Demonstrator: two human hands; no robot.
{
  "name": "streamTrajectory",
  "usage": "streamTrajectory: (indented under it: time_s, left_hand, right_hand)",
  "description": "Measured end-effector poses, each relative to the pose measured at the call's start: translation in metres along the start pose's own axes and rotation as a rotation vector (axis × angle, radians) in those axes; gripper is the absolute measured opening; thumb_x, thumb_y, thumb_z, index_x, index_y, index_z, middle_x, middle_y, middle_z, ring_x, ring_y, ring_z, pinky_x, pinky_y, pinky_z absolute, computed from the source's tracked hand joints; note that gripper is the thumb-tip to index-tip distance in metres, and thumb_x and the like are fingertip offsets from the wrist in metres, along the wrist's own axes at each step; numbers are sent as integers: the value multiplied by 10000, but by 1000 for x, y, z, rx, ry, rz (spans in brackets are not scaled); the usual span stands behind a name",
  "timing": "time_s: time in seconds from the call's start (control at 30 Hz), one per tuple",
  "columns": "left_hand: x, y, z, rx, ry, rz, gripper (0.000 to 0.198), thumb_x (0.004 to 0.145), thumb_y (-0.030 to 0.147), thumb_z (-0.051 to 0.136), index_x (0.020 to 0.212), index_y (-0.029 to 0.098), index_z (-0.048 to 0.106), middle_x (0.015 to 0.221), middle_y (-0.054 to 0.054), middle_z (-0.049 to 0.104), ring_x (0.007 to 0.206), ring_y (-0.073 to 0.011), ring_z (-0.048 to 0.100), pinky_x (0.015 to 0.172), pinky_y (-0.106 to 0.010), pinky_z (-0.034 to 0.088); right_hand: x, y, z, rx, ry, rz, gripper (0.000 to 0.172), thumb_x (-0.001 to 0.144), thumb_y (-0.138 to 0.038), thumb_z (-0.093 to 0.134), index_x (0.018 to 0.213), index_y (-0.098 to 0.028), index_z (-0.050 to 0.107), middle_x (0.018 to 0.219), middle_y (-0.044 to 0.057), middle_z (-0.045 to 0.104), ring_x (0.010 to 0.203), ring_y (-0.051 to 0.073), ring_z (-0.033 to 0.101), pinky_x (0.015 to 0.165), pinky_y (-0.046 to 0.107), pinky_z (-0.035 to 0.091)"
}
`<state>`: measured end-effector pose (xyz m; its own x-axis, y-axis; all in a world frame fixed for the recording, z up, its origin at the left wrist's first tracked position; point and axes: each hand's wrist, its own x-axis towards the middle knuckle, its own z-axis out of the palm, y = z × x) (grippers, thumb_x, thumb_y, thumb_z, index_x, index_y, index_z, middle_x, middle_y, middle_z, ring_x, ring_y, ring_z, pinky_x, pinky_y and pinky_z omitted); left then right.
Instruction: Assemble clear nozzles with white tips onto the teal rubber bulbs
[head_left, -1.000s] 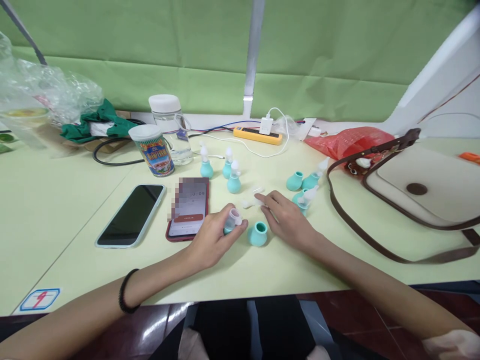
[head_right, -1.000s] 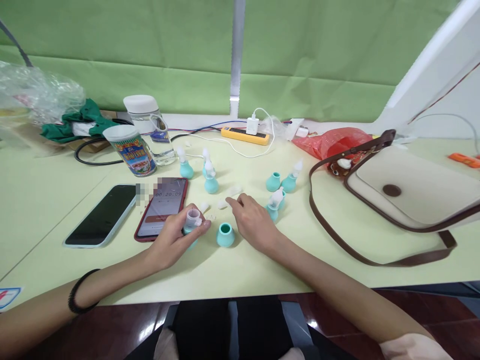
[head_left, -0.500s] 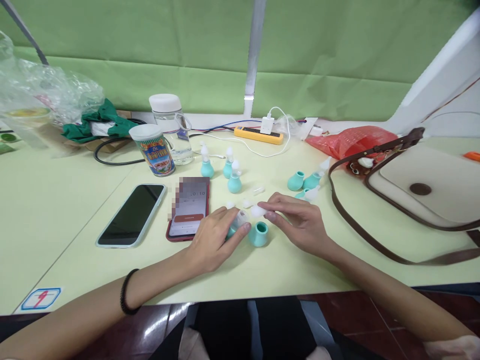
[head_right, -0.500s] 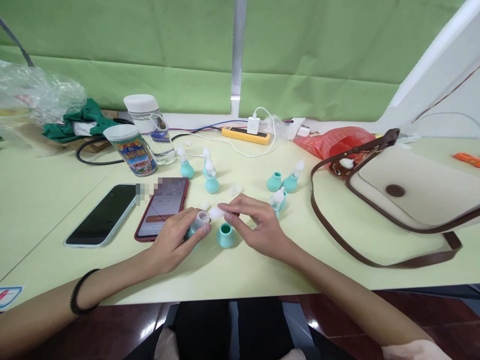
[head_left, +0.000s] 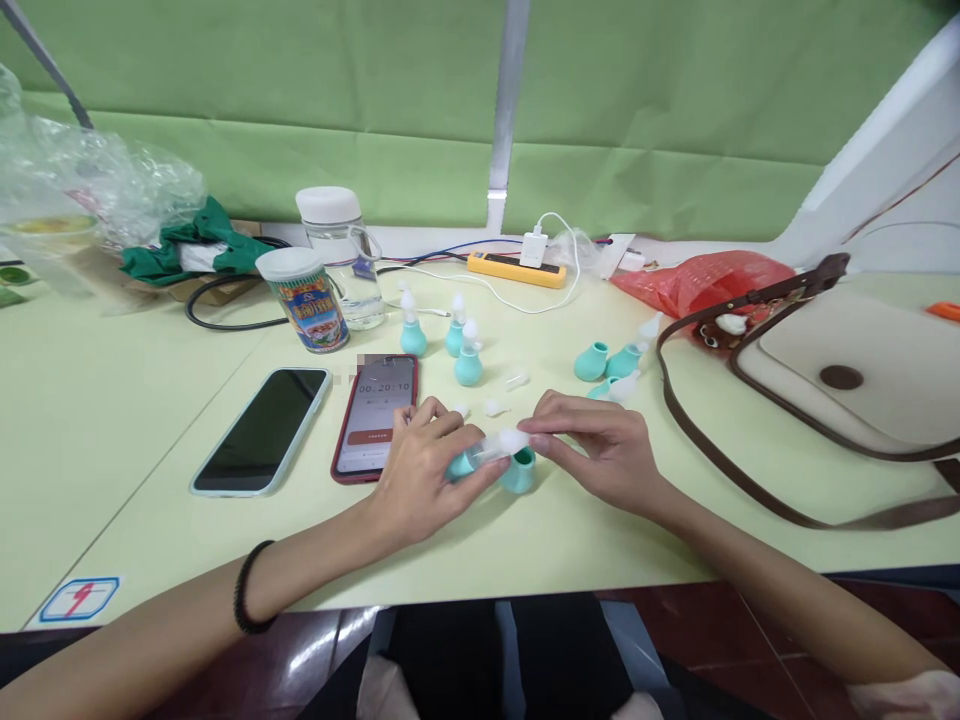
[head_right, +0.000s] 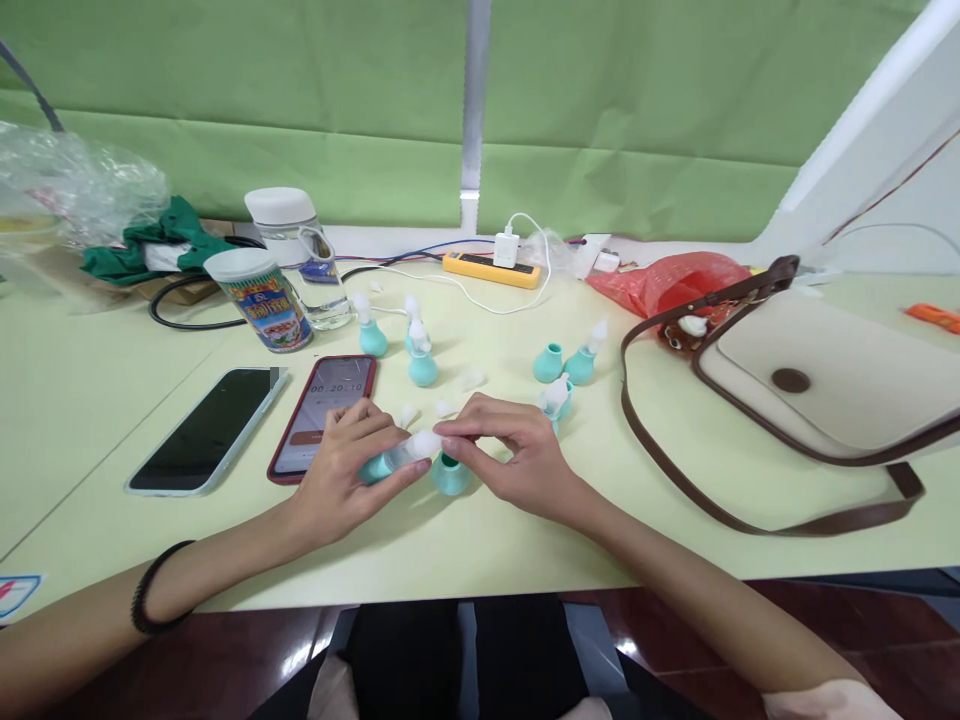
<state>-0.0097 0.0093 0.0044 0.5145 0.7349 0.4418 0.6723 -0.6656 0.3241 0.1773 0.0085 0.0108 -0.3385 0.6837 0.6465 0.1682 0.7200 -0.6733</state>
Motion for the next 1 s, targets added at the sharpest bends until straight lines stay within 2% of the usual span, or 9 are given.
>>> streamTrajectory:
  time_s: [0.27, 0.47, 0.67, 1.0]
  left_hand:
    - [0, -2, 0, 130, 29, 63, 294, 772, 395, 462, 659, 155, 588, 616, -30, 543, 701, -178, 405, 620, -321, 189]
    - [0, -3, -2, 240, 69, 145, 293, 774, 383, 459, 638, 144, 560, 617, -32, 538, 694, -177, 408, 607, -315, 172]
    - [0, -3, -1, 262, 71, 169, 277, 776, 361, 456, 632, 144, 553, 611, -36, 532, 689, -177, 398, 601, -311, 166]
    - [0, 0, -2, 315, 83, 220, 282, 788, 363, 435, 645, 139, 531, 601, -31, 537, 676, -177, 413, 595, -319, 165]
  right_hand:
    - [2, -2, -4, -100, -84, -77, 285, 726, -81, 545, 954, -234, 621, 653, 18, 596, 597, 120, 494, 531, 279, 438]
    - [3, -4, -8, -125, -154, -60, 248, 730, -82, 544, 921, -216, 629, 642, 19, 587, 606, 120, 495, 529, 270, 429]
    - [4, -5, -9, -150, -182, -44, 164, 751, -118, 522, 830, -194, 644, 643, 26, 593, 609, 120, 505, 532, 267, 436]
    - [-1, -3, -3, 25, -106, 30, 217, 676, -82, 605, 860, -185, 653, 658, 32, 602, 616, 129, 525, 541, 294, 446]
